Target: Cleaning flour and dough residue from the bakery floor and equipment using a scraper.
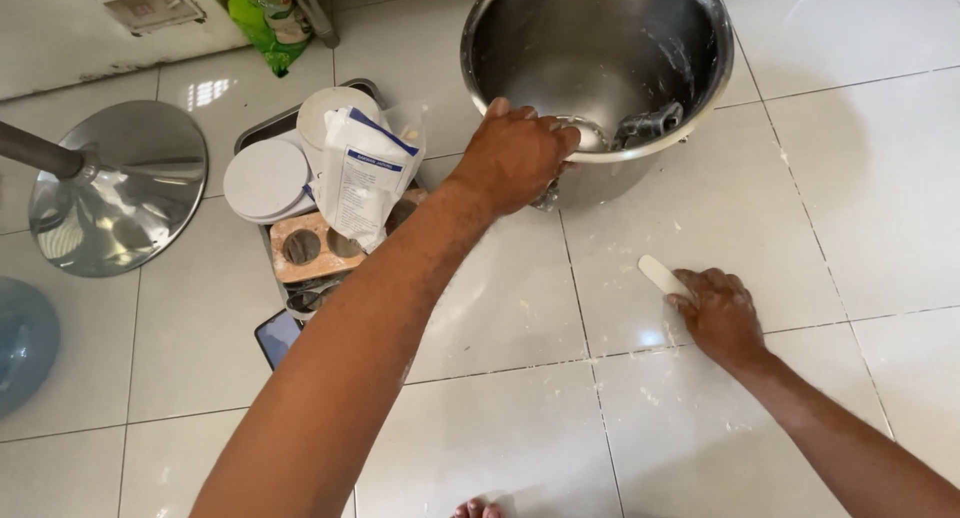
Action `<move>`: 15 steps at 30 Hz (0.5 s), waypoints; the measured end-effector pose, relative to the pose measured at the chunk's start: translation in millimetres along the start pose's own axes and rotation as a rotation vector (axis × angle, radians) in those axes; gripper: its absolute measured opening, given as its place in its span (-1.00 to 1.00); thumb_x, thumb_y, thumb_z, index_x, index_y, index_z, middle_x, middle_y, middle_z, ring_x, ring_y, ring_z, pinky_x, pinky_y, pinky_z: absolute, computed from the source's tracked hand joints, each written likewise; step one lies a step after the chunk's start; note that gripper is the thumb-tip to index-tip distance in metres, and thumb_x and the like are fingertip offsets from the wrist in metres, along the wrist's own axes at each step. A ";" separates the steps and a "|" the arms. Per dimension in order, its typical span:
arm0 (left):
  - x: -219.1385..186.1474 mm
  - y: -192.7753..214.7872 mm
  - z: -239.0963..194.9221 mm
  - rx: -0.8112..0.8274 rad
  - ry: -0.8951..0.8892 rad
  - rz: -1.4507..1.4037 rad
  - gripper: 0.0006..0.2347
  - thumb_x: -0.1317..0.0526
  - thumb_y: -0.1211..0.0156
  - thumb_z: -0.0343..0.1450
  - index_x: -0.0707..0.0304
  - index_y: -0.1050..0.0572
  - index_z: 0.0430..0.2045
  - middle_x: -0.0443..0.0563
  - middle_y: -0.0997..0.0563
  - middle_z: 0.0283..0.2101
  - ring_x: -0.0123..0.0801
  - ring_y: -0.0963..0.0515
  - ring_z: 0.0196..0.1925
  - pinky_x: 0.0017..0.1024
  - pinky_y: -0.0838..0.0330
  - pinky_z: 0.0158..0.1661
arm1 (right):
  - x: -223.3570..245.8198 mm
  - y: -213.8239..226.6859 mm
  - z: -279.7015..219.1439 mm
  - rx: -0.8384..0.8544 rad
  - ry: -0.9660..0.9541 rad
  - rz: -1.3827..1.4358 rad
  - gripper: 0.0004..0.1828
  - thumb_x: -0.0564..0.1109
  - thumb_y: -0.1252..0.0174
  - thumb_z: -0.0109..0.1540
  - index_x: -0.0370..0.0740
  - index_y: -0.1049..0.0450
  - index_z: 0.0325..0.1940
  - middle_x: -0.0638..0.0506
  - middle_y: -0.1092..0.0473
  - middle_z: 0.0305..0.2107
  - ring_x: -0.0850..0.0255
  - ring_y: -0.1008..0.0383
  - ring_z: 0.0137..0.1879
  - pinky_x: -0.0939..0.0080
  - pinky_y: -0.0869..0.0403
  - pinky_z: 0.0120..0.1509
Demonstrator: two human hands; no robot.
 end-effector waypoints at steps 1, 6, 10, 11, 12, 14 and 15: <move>1.3 -1.6 3.5 0.007 0.014 -0.010 -0.90 0.21 -0.18 0.48 0.13 -0.59 -0.22 0.10 -0.70 -0.22 -0.07 -0.68 -0.15 -0.13 -0.32 -0.08 | 1.7 -2.2 3.3 0.072 -0.069 0.085 -0.51 0.12 -0.14 0.32 -0.01 -0.47 0.33 -0.05 -0.47 -0.03 -0.06 -0.53 0.15 -0.07 -0.53 0.24; -0.2 -7.2 11.2 -0.041 0.052 -0.007 -0.90 0.18 -0.21 0.49 0.12 -0.61 -0.25 0.08 -0.70 -0.26 -0.11 -0.67 -0.19 -0.15 -0.31 -0.08 | -27.6 -15.9 16.5 0.178 -0.112 0.286 -0.59 0.06 -0.08 0.39 -0.17 -0.51 0.24 -0.12 -0.49 -0.03 -0.10 -0.56 0.16 -0.02 -0.53 0.25; 11.9 -23.1 18.5 -0.063 0.029 0.032 -0.89 0.14 -0.19 0.47 0.10 -0.57 -0.29 0.00 -0.68 -0.30 -0.11 -0.60 -0.23 -0.15 -0.23 -0.12 | -119.3 -2.4 48.2 -0.115 -0.183 0.341 -0.57 -0.13 0.02 0.40 -0.25 -0.46 0.34 -0.24 -0.44 0.15 -0.20 -0.43 0.27 -0.11 -0.39 0.34; 16.6 -32.0 20.8 -0.078 0.003 0.053 -0.90 0.11 -0.18 0.47 0.07 -0.53 -0.31 -0.09 -0.66 -0.33 -0.11 -0.55 -0.27 -0.14 -0.18 -0.16 | -148.2 6.6 54.4 -0.258 -0.243 0.373 -0.48 -0.13 0.09 0.41 -0.28 -0.37 0.46 -0.30 -0.38 0.26 -0.26 -0.32 0.33 -0.13 -0.27 0.39; 16.7 -32.7 21.1 -0.074 0.006 0.052 -0.90 0.11 -0.18 0.47 0.07 -0.53 -0.31 -0.09 -0.66 -0.33 -0.11 -0.55 -0.27 -0.14 -0.18 -0.16 | -181.3 -1.5 56.4 -0.254 -0.242 0.375 -0.48 -0.13 0.09 0.41 -0.28 -0.37 0.46 -0.30 -0.38 0.26 -0.26 -0.32 0.33 -0.13 -0.27 0.39; 15.5 -31.6 20.0 -0.149 -0.016 0.040 -0.96 0.22 -0.21 0.40 0.08 -0.48 -0.39 -0.12 -0.68 -0.31 -0.09 -0.54 -0.30 -0.14 -0.20 -0.18 | -251.3 -14.9 56.7 -0.330 -0.399 0.066 -0.38 -0.24 0.03 0.29 -0.22 -0.54 0.44 -0.42 -0.54 -0.19 -0.38 -0.56 -0.15 -0.23 -0.53 -0.07; 16.1 -32.9 20.0 -0.145 -0.010 0.042 -0.96 0.22 -0.21 0.40 0.08 -0.48 -0.39 -0.12 -0.68 -0.31 -0.09 -0.54 -0.30 -0.14 -0.20 -0.18 | -260.5 -15.8 60.5 -0.327 -0.393 0.071 -0.38 -0.24 0.03 0.29 -0.22 -0.54 0.44 -0.42 -0.54 -0.19 -0.38 -0.56 -0.15 -0.23 -0.53 -0.07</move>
Point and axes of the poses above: each hand's wrist, its own z-axis towards the middle knuckle, its own y-axis out of the back of the hand, x = y × z, the point moved 4 cm from there along z, towards the middle knuckle
